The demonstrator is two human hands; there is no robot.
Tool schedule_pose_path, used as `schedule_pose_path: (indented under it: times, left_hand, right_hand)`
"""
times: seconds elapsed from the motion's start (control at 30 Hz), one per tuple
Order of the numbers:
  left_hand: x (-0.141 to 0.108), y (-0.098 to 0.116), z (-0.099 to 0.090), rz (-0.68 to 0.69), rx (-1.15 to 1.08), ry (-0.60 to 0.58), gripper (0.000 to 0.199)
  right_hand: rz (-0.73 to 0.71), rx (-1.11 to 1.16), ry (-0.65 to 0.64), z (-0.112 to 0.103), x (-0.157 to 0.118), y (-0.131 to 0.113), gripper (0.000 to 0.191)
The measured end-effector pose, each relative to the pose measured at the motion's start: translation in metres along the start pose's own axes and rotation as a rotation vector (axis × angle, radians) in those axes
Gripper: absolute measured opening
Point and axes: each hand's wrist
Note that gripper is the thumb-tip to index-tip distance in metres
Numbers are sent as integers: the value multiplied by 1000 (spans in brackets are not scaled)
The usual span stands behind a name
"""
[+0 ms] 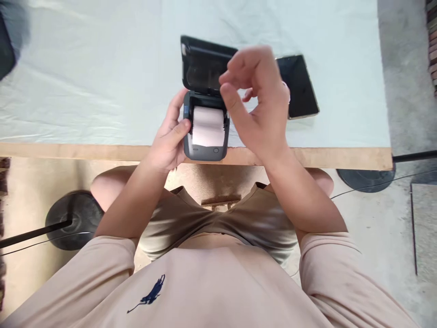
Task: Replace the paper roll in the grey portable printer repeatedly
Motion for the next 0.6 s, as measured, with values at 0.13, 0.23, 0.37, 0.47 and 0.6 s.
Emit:
schedule_pose_path:
  times: [0.13,0.23,0.37,0.47,0.6]
  left_hand:
    - [-2,5,3,-38,-72,-2,80]
    - [-3,6,4,-62,-109,6,78]
    - [-5,6,4,-80,-121,9,72]
    - [-5,5,3,-67,-122,6,68]
    - [-3,4,3,-33,-151,25,64]
  right_hand:
    - [-20,-152,-51,-1,3,14,28]
    - [-28,-320,-165,3,5,24,37]
    - [-44,-359,-240,1,11,27,32]
    - [-50,-235,-165,-11,9,18,40]
    - [128,352,125,-33,-7,18,47]
Point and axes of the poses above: each hand's wrist, its own x-axis towards the middle knuckle, its own z-axis out of the palm, y = z × x, and after that the axes turned 10 degrees about -z, right-handed
